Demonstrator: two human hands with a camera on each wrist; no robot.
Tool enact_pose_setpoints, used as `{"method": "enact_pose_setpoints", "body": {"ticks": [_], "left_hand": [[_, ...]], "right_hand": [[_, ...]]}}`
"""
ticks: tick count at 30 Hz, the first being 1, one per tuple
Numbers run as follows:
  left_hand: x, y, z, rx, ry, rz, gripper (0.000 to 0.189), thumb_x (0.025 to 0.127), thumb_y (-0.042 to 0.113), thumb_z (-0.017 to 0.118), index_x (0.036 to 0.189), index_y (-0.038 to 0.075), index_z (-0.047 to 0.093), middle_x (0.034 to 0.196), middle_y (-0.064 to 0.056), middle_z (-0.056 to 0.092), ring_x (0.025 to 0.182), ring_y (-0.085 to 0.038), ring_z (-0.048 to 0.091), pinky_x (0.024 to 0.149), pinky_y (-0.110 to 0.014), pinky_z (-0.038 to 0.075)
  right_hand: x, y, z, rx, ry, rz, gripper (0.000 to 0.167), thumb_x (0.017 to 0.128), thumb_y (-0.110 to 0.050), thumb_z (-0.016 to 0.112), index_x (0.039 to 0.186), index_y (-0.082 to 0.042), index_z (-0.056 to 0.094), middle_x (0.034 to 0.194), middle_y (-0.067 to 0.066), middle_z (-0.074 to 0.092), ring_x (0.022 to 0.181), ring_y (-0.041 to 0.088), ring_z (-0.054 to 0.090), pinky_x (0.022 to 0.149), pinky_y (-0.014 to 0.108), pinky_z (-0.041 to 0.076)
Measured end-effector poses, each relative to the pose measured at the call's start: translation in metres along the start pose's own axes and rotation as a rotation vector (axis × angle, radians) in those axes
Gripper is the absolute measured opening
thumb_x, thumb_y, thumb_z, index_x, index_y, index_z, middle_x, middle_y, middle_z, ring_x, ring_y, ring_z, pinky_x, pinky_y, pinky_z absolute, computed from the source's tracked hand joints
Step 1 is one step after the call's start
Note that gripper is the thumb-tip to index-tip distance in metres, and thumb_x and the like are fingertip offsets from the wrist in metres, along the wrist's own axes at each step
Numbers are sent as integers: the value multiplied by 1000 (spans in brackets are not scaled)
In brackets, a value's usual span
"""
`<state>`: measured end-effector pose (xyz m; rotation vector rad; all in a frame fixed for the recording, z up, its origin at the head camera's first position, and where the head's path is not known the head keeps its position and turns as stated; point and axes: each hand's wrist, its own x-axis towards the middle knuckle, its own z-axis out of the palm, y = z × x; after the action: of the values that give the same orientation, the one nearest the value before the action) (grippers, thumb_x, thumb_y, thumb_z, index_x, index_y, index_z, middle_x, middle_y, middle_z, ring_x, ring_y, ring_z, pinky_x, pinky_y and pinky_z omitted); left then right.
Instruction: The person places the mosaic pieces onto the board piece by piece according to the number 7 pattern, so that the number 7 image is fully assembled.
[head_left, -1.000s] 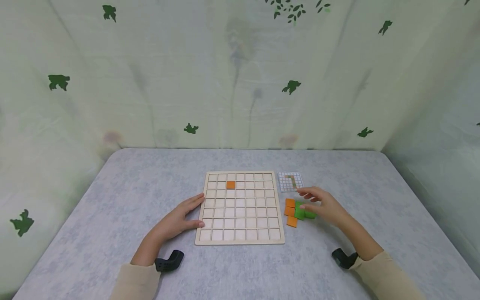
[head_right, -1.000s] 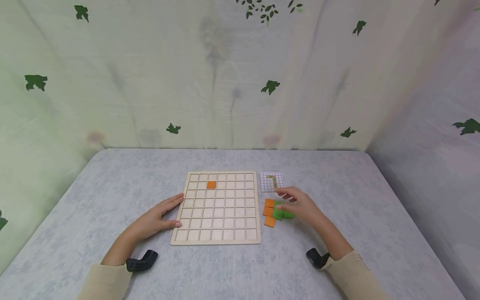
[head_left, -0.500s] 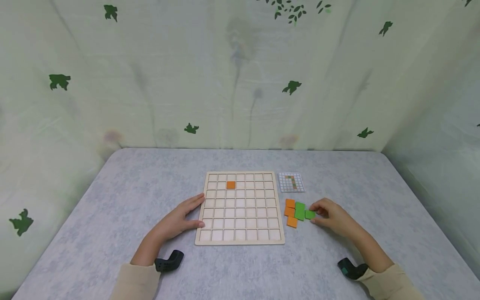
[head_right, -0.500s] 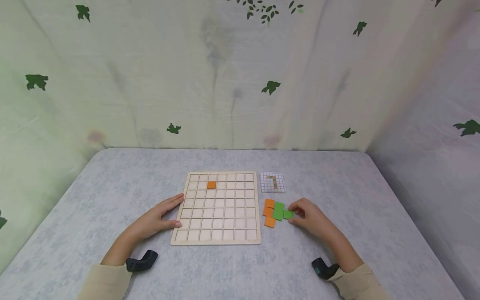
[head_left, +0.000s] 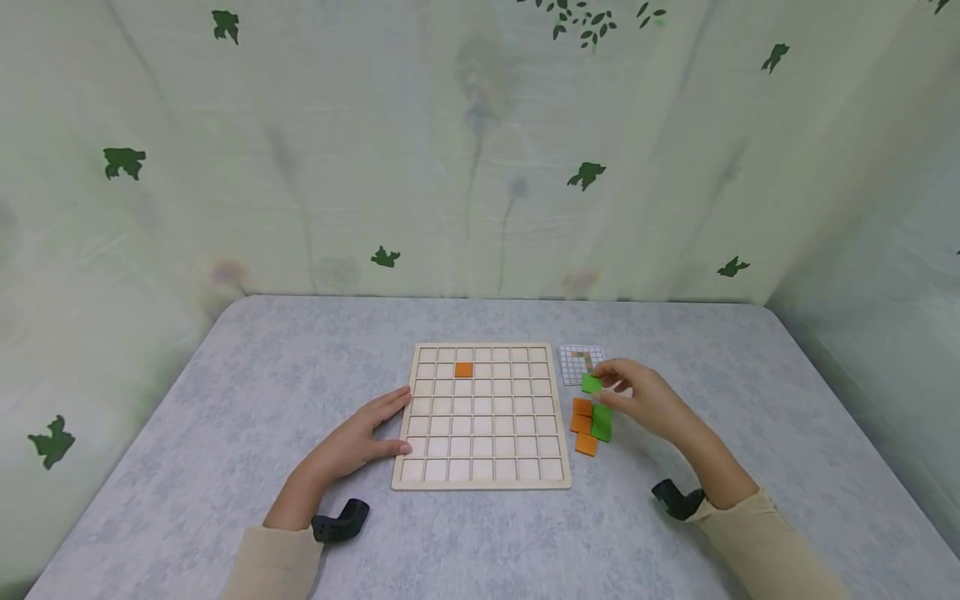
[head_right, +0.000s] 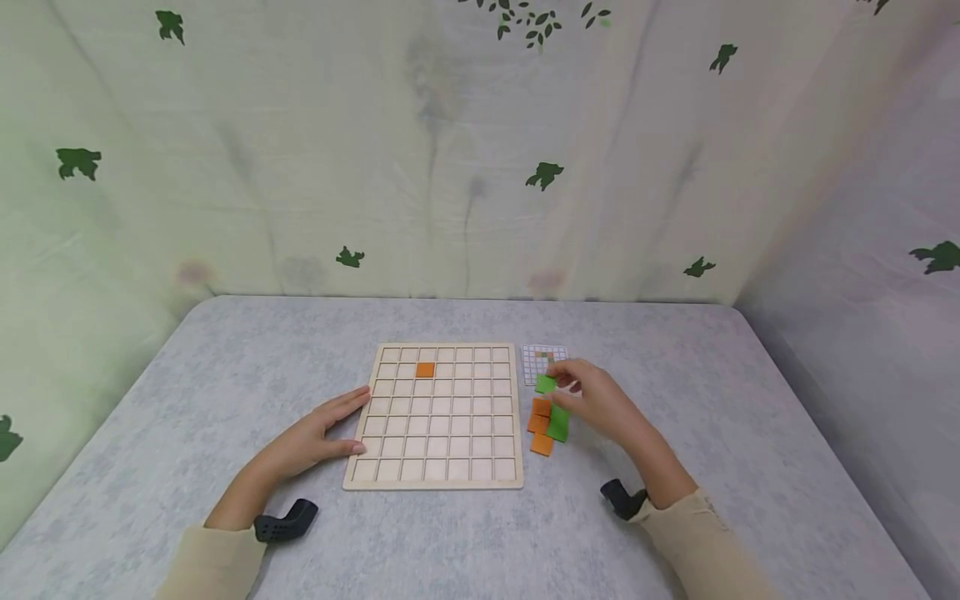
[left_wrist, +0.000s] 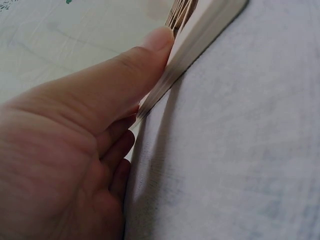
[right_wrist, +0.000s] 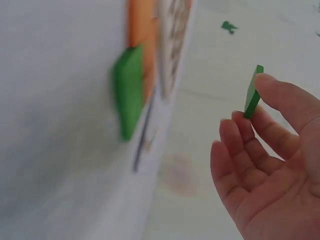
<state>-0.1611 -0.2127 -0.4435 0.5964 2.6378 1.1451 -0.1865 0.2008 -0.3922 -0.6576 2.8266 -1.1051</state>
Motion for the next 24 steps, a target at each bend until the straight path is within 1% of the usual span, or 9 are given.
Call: {"method": "enact_pose_setpoints", "body": {"ticks": [5, 8, 10, 14, 17, 21, 24], "left_hand": [[0, -1, 0, -2, 5, -1, 82, 76, 34, 70, 141, 4, 29, 146, -11, 21, 132, -33, 15, 101, -53, 17], [0, -1, 0, -2, 5, -5, 82, 76, 35, 70, 141, 5, 29, 146, -11, 21, 132, -34, 15, 101, -53, 17], [0, 0, 0, -2, 4, -9, 83, 76, 36, 70, 141, 5, 29, 146, -11, 21, 132, -34, 15, 101, -53, 17], [0, 0, 1, -1, 2, -17, 83, 76, 37, 70, 141, 5, 29, 146, -11, 21, 132, -34, 15, 101, -53, 17], [0, 0, 1, -6, 2, -17, 83, 76, 36, 70, 141, 5, 29, 146, -11, 21, 132, -34, 15, 101, -53, 17], [0, -1, 0, -9, 3, -9, 83, 76, 35, 70, 141, 5, 29, 146, -11, 21, 132, -33, 15, 101, -53, 17], [0, -1, 0, -7, 6, 2, 82, 76, 35, 70, 141, 4, 29, 146, -11, 21, 132, -34, 15, 101, -53, 17]], "right_hand": [[30, -26, 7, 63, 36, -77, 31, 85, -16, 63, 113, -4, 58, 108, 7, 57, 91, 20, 53, 79, 37, 45], [50, -37, 17, 109, 55, -99, 29, 85, -17, 64, 112, -6, 59, 106, 5, 56, 91, 19, 53, 78, 34, 45], [63, -40, 26, 132, 70, -111, 29, 84, -17, 65, 111, -7, 60, 105, 4, 57, 90, 17, 53, 78, 33, 45], [86, -41, 47, 168, 90, -108, 30, 84, -19, 65, 111, -8, 61, 104, 3, 57, 90, 16, 53, 78, 30, 45], [98, -40, 62, 195, 84, -92, 31, 83, -20, 65, 111, -7, 61, 102, 3, 57, 89, 16, 54, 78, 30, 45], [106, -38, 79, 225, 41, -56, 30, 84, -17, 65, 111, -6, 61, 103, 4, 57, 89, 17, 54, 77, 30, 45], [110, -35, 88, 226, -4, -30, 28, 85, -14, 64, 112, -7, 61, 105, 4, 57, 89, 17, 53, 77, 29, 45]]}}
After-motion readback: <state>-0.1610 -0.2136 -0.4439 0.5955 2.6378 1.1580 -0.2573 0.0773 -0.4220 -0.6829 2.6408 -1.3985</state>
